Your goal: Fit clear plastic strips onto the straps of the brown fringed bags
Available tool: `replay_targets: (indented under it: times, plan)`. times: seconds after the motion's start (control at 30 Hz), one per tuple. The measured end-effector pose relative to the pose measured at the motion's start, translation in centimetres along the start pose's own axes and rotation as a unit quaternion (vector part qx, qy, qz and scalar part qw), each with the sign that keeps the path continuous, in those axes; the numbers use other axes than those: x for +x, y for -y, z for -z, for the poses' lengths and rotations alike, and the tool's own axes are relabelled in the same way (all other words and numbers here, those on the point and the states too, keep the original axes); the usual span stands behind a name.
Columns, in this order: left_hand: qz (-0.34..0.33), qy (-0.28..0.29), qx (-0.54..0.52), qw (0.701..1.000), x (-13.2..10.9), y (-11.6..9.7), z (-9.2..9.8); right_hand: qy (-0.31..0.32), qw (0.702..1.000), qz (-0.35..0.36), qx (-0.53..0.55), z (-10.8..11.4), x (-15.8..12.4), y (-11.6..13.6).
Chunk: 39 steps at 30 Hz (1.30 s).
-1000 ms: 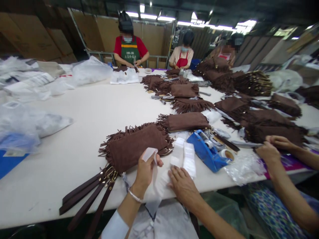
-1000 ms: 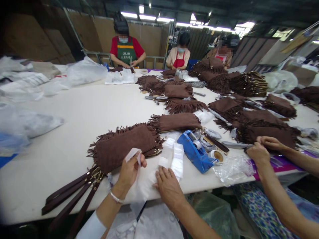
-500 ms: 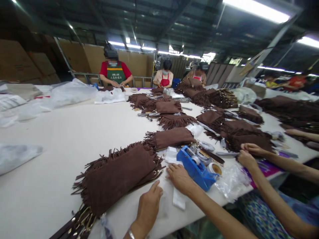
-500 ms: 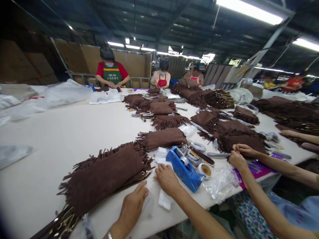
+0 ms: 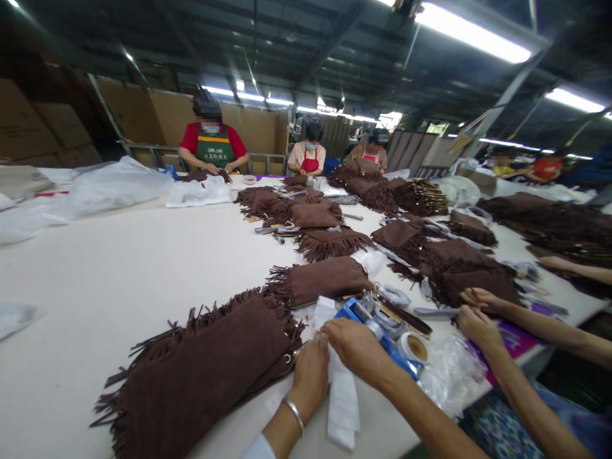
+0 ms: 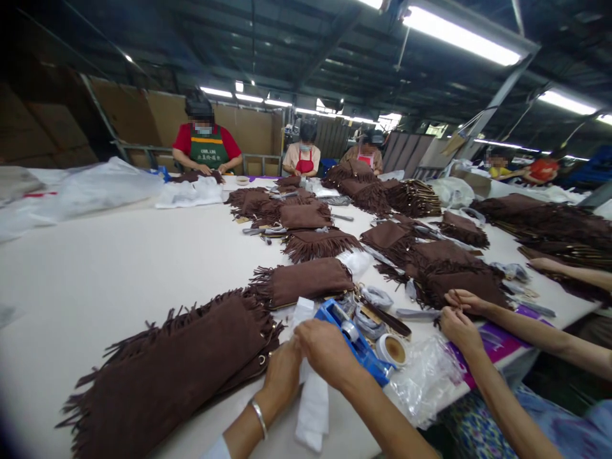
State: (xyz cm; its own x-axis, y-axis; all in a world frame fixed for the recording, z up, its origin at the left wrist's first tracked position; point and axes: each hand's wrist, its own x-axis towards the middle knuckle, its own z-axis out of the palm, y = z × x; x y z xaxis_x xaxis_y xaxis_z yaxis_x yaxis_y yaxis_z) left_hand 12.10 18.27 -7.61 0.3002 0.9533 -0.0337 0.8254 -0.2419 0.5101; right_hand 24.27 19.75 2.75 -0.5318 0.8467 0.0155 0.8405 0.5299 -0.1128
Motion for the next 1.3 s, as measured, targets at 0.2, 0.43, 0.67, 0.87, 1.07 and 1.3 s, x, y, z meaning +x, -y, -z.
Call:
replay_targets:
  times: [0.2,0.43,0.67,0.87,1.07,1.3]
  plan:
    - [-0.039,-0.025,-0.049,0.998,2.6,0.3,0.4,-0.081,0.979,-0.179,-0.049,1.4,1.3,-4.9]
    - [-0.062,-0.034,-0.109,0.991,4.7,1.7,1.1,-0.016,0.968,-0.250,0.029,-1.2,2.3,-7.1]
    - [-0.105,-0.040,-0.183,0.977,6.0,2.2,0.5,-0.101,0.959,-0.257,0.059,-0.7,1.1,-7.8]
    - [-0.147,-0.026,-0.188,0.971,5.9,2.0,1.1,-0.138,0.947,-0.282,0.075,-0.6,0.8,-8.9]
    - [-0.256,-0.021,-0.212,0.943,5.7,0.8,2.4,-0.139,0.942,-0.285,0.113,0.0,0.5,-10.1]
    - [-0.244,0.052,-0.201,0.947,5.8,0.9,3.7,-0.123,0.958,-0.236,0.111,0.0,2.9,-8.7]
